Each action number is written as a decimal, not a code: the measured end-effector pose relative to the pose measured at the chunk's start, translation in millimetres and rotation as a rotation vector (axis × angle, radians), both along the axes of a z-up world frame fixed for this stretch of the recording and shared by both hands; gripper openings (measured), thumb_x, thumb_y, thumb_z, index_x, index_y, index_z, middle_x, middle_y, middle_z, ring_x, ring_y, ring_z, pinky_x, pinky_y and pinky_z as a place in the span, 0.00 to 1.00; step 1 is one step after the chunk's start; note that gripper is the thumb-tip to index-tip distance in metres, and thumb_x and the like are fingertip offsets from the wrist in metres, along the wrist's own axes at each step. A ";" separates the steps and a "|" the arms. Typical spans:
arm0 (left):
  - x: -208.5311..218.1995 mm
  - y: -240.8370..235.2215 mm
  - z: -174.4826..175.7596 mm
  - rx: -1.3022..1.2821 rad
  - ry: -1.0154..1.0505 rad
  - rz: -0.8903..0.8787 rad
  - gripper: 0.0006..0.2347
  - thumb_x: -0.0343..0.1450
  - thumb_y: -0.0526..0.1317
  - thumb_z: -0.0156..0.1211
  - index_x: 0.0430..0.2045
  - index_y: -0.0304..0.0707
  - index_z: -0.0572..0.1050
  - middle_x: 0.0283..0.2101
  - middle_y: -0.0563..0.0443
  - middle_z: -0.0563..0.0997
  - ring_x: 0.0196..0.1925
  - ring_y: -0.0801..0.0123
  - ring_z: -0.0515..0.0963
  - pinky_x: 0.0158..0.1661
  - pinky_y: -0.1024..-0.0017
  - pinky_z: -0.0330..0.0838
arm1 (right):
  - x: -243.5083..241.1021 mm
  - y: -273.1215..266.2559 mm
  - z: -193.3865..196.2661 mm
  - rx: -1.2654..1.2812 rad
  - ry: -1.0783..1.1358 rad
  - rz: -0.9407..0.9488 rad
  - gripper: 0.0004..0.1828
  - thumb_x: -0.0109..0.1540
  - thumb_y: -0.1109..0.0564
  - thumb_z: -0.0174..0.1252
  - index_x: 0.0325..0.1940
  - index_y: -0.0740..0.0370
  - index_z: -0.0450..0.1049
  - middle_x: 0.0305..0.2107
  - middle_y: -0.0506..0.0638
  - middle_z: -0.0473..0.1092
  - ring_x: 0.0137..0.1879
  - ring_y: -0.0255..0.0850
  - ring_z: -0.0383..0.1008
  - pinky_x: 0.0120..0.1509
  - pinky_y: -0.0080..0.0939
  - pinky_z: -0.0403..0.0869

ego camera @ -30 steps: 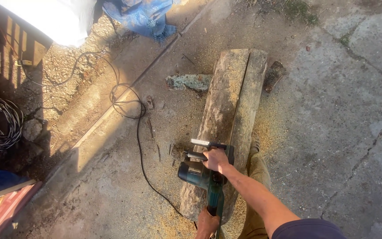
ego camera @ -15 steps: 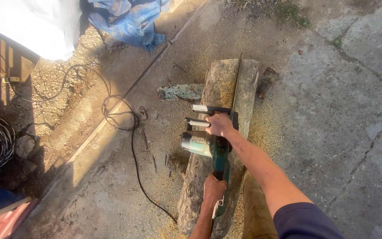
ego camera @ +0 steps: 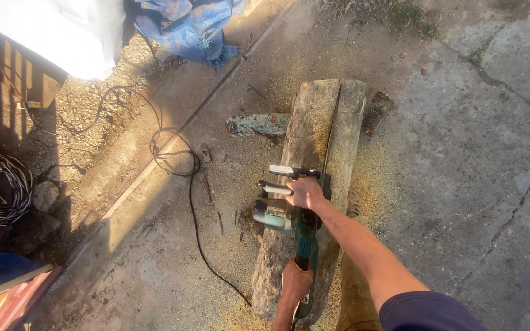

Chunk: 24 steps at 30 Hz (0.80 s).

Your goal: Using an electric chainsaw to perform a longitudinal cut on a large wooden log.

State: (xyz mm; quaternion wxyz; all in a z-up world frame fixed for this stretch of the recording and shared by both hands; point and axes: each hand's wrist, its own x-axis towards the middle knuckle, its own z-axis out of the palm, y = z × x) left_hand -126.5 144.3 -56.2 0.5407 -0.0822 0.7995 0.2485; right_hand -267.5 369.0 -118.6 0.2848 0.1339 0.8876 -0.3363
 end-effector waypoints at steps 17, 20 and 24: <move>53.1 -72.1 23.9 -0.216 -0.139 0.013 0.18 0.69 0.33 0.59 0.54 0.38 0.71 0.49 0.45 0.84 0.48 0.62 0.85 0.53 0.66 0.83 | 82.6 -97.5 -33.7 -0.037 0.227 0.005 0.08 0.55 0.55 0.61 0.35 0.60 0.77 0.22 0.51 0.76 0.23 0.41 0.75 0.28 0.38 0.76; 29.4 -36.4 13.1 -0.102 -0.062 -0.001 0.18 0.69 0.31 0.57 0.55 0.35 0.70 0.45 0.44 0.85 0.38 0.63 0.87 0.42 0.67 0.89 | 44.3 -49.8 -8.4 -0.053 0.092 -0.027 0.12 0.58 0.56 0.57 0.44 0.60 0.77 0.29 0.51 0.78 0.28 0.39 0.76 0.32 0.32 0.78; -13.6 28.7 2.0 0.019 0.013 0.005 0.18 0.69 0.31 0.56 0.54 0.30 0.67 0.47 0.39 0.82 0.42 0.59 0.87 0.40 0.65 0.88 | -11.4 27.2 14.4 -0.049 -0.100 -0.015 0.14 0.64 0.51 0.54 0.52 0.57 0.73 0.27 0.46 0.74 0.26 0.35 0.71 0.29 0.30 0.72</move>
